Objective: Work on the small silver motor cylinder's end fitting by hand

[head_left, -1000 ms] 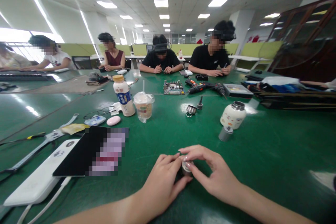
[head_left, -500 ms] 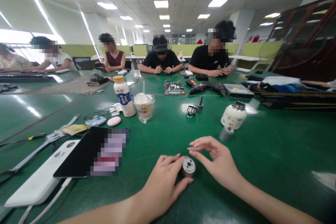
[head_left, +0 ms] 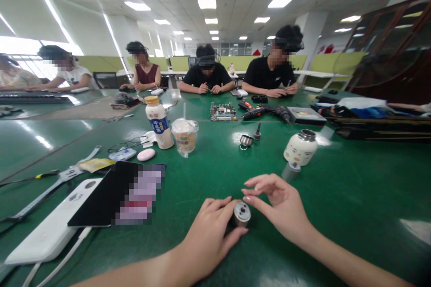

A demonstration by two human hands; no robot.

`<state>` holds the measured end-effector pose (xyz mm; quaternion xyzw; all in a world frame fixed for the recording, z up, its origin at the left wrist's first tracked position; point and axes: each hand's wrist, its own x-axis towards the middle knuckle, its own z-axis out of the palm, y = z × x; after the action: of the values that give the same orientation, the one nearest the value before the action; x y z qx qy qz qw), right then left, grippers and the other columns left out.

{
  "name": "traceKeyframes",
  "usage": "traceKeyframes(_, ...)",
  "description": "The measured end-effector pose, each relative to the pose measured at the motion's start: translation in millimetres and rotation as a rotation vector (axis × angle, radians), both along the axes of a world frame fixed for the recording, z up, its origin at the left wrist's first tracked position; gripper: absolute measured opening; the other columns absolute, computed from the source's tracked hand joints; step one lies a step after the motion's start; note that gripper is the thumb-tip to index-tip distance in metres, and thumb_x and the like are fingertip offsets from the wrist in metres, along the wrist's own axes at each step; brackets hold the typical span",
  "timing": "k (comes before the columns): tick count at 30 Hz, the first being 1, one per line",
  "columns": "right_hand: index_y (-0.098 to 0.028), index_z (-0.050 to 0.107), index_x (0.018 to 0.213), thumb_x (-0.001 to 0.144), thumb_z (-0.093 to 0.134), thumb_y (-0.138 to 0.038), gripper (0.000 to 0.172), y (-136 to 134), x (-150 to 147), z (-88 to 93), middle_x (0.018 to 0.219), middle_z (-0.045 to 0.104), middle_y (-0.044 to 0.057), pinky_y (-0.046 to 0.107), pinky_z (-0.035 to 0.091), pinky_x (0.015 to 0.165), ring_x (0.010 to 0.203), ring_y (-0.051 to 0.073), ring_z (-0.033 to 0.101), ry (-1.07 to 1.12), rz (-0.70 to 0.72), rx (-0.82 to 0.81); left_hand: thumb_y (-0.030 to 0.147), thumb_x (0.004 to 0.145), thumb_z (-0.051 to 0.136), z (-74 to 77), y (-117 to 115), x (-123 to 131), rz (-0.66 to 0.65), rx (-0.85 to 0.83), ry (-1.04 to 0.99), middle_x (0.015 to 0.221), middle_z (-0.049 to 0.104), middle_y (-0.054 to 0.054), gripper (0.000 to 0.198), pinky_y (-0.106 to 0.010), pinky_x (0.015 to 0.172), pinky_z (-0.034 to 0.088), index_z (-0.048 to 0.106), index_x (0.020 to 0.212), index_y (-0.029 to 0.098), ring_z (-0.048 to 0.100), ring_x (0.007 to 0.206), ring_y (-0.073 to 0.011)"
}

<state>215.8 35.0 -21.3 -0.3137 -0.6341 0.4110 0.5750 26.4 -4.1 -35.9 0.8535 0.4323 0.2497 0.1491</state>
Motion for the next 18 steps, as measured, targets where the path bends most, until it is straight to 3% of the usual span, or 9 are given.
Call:
traceKeyframes(6, -0.024, 0.066, 0.079, 0.078, 0.074, -0.008, 0.017, -20.2, -9.3, 8.2, 0.085, 0.074, -0.001, 0.030, 0.055, 0.088, 0.087, 0.015, 0.070, -0.225, 0.023, 0.180, 0.024, 0.087, 0.068, -3.5, 0.7, -0.2, -0.017, 0.046, -0.036, 0.118, 0.069, -0.007, 0.031, -0.045, 0.095, 0.048, 0.058, 0.116, 0.021, 0.061, 0.112, -0.0276)
traceKeyframes(11, -0.025, 0.066, 0.080, 0.079, 0.073, -0.007, 0.019, -20.1, -6.5, 5.9, 0.085, 0.074, -0.003, 0.033, 0.050, 0.096, 0.086, 0.014, 0.070, -0.258, -0.037, 0.276, 0.024, 0.088, 0.067, -0.9, 1.2, 0.0, -0.031, 0.026, -0.039, 0.124, 0.067, -0.006, 0.035, -0.046, 0.096, 0.047, 0.055, 0.121, 0.023, 0.059, 0.115, -0.0277)
traceKeyframes(18, -0.023, 0.066, 0.079, 0.080, 0.072, -0.011, 0.014, -17.9, -6.5, 6.1, 0.088, 0.073, 0.000, 0.030, 0.055, 0.085, 0.089, 0.016, 0.070, -0.284, -0.027, 0.151, 0.026, 0.089, 0.066, -4.2, 1.3, -0.9, -0.020, 0.046, -0.044, 0.122, 0.067, -0.007, 0.035, -0.044, 0.096, 0.047, 0.054, 0.123, 0.022, 0.060, 0.114, -0.0266)
